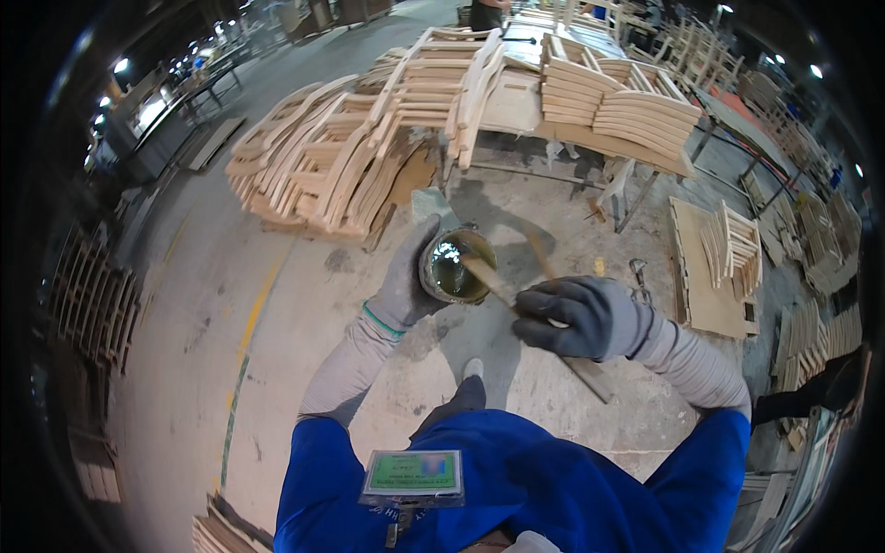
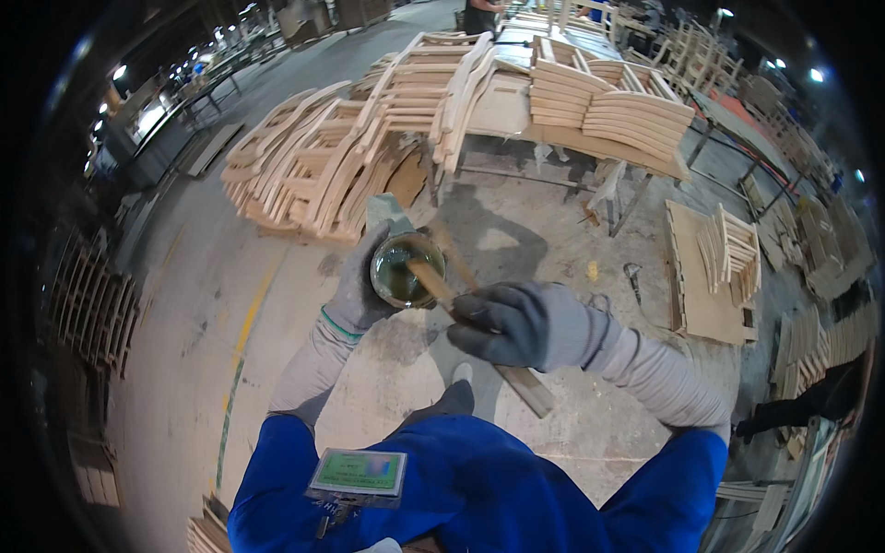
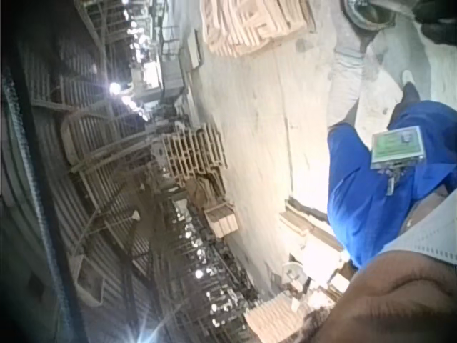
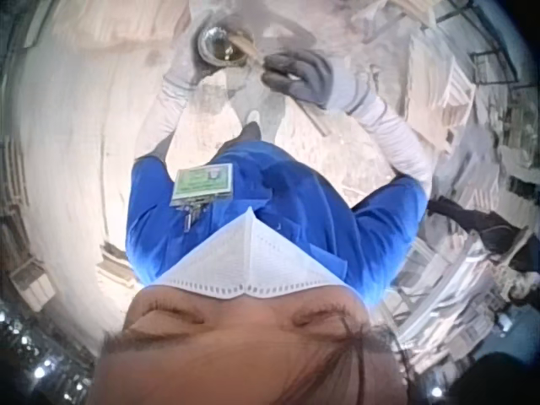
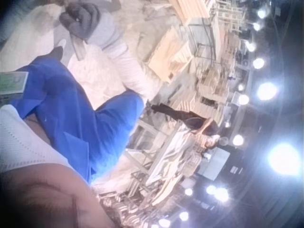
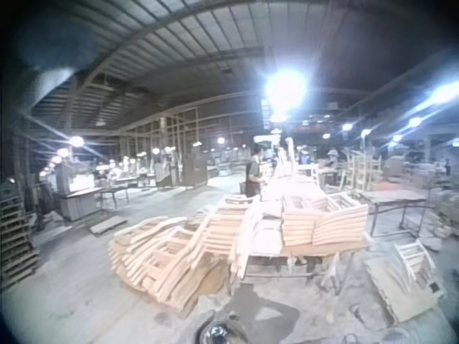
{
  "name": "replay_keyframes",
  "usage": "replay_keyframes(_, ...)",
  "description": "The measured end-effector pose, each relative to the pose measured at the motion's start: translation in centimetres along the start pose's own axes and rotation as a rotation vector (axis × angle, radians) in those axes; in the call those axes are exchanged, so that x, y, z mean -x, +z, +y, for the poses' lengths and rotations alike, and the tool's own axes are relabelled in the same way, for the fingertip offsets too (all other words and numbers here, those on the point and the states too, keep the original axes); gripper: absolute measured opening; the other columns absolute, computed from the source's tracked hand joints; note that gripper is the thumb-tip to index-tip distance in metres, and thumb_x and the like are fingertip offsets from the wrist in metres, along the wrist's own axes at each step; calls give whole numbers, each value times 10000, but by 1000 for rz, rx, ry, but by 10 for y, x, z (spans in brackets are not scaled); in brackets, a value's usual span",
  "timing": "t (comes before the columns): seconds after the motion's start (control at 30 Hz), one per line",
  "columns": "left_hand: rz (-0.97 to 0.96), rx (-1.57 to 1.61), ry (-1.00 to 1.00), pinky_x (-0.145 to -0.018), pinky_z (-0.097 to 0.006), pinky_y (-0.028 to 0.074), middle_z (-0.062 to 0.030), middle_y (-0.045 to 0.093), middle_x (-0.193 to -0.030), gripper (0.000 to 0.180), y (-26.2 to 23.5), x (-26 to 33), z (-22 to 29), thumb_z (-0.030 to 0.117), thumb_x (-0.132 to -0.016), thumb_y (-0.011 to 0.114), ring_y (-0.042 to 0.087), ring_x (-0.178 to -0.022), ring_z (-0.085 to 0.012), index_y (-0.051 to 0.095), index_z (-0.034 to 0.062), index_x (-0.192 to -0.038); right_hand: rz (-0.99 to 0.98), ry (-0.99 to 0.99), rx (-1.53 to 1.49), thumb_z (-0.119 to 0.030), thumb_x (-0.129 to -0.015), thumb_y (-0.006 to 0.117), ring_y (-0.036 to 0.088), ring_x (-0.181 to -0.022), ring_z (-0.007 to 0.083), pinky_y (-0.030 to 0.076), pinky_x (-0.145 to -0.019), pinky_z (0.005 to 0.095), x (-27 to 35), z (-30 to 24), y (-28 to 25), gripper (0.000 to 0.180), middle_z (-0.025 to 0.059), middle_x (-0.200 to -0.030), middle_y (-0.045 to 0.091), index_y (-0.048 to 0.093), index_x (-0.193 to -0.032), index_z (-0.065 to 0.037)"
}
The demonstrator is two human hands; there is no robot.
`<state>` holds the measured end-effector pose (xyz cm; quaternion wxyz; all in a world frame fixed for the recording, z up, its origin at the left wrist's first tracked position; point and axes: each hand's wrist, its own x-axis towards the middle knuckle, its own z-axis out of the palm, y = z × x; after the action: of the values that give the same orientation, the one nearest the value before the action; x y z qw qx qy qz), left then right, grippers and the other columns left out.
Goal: The person applies a liquid finish to wooden chair frames using a brush. They dip the brush into a can, coat the chair parts, and occasionally mix the liquid in the can with a tool while squatting. The person also adds liquid from a bottle into the can during the process.
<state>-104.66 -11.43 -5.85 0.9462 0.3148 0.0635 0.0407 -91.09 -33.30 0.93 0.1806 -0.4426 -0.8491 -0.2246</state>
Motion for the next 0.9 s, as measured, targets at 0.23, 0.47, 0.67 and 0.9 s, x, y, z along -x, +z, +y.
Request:
replay_keyframes(0.23, -344, -722, 302, -990, -371, 432, -176, 515, -1241, 486, -34, -139, 66, 374, -956, 359, 535, -1111, -264, 418, 5, -1267, 19, -219, 261, -109, -687, 645, 610, -749, 225, 529, -568, 288, -11, 145, 31, 337, 141, -940, 606, 609, -1021, -80)
replay_keyframes(0.47, -220, -145, 392, -979, -365, 415, -118, 554, -1173, 370, -18, -256, 76, 298, -946, 459, 532, -1099, -211, 471, 34, -1205, -55, 357, 130, -195, -744, 635, 624, -767, 273, 508, -525, 330, 32, 208, 23, 383, 149, -1043, 601, 556, -1105, -91)
replay_keyframes(0.67, -9, -323, 735, -993, -409, 366, -232, 478, -1232, 628, -10, -354, 53, 422, -943, 323, 487, -1129, -319, 232, -3, -1396, 486, 781, -6, -150, -745, 708, 643, -747, 280, 521, -594, 316, 75, 243, 60, 336, 120, -938, 641, 572, -1048, -94)
replay_keyframes(0.9, -221, -380, 644, -1001, -384, 367, -183, 490, -1240, 587, 30, -470, 27, 388, -973, 297, 497, -1128, -275, 213, -9, -1398, 1140, 1155, -915, -101, -892, 583, 613, -804, 113, 510, -679, 215, 153, 341, 43, 219, 86, -922, 622, 544, -1066, 27)
